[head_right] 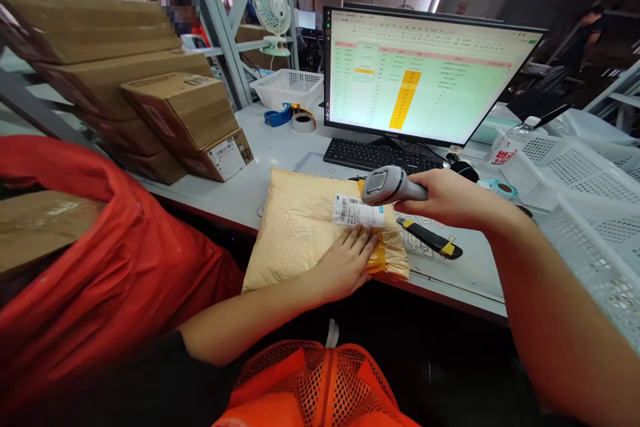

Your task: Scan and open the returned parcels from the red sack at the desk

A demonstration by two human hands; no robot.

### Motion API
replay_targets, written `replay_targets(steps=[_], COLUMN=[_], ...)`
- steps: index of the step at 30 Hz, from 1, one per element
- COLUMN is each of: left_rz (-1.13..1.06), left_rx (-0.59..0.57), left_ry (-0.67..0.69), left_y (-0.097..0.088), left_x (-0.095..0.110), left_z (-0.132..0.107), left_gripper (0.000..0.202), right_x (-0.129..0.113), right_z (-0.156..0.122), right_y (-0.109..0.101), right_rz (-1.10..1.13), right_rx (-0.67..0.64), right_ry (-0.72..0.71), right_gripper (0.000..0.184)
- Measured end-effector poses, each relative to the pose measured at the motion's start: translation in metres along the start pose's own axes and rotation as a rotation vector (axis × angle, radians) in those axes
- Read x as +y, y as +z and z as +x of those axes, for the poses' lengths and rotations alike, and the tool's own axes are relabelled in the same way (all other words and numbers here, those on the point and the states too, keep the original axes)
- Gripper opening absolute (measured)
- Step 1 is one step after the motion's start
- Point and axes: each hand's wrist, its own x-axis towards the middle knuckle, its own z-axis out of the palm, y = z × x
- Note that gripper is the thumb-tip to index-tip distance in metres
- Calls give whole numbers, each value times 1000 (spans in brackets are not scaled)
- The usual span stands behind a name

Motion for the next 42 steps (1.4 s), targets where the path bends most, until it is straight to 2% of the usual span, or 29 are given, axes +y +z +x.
replay_targets(steps=[4,8,10,12,14,16,18,21,24,27,32,37,40,42], left_rz=[-56,-76,-76,-77,-73,-57,-38,-22,-14,-9,-15,-25,-75,-163], left_rx=[-11,33,45,24,3,6,5,-9,-7,0,17,9,-12,-31], left_ry=[-55,-186,-248,-283,-285,-280,-288,-296,-286,-283,-277,-283,-284,-287], left_y=[-3,-2,1,4,7,10,10,9,9,10,15,15,6,-8], left_x=[-3,-20,-34,-46,-55,-58,-58,-57,-57,-58,-60,-57,-57,-65], left_z=[-10,-25,-31,-35,-36,-35,-33,-32,-33,-35,-35,-34,-35,-38], left_gripper=[94,111,124,133,134,128,122,117,114,113,111,111,98,90], right_x=[58,116,136,148,151,147,141,137,144,152,152,142,131,122], right_z=[-10,-28,-37,-41,-38,-24,3,58,107,133,142,151,150,133], right_y=[33,91,117,130,124,105,81,60,64,74,83,86,82,80], right_rz=[-136,-217,-231,-228,-237,-266,-297,-259,-219,-207,-207,-197,-193,-192], right_rx=[110,249,288,275,252,284,337,210,87,43,14,28,27,28], right_ry=[269,468,577,646,690,700,651,565,569,600,614,571,548,503], right_gripper=[49,51,56,63,68,69,64,58,55,60,48,57,56,57])
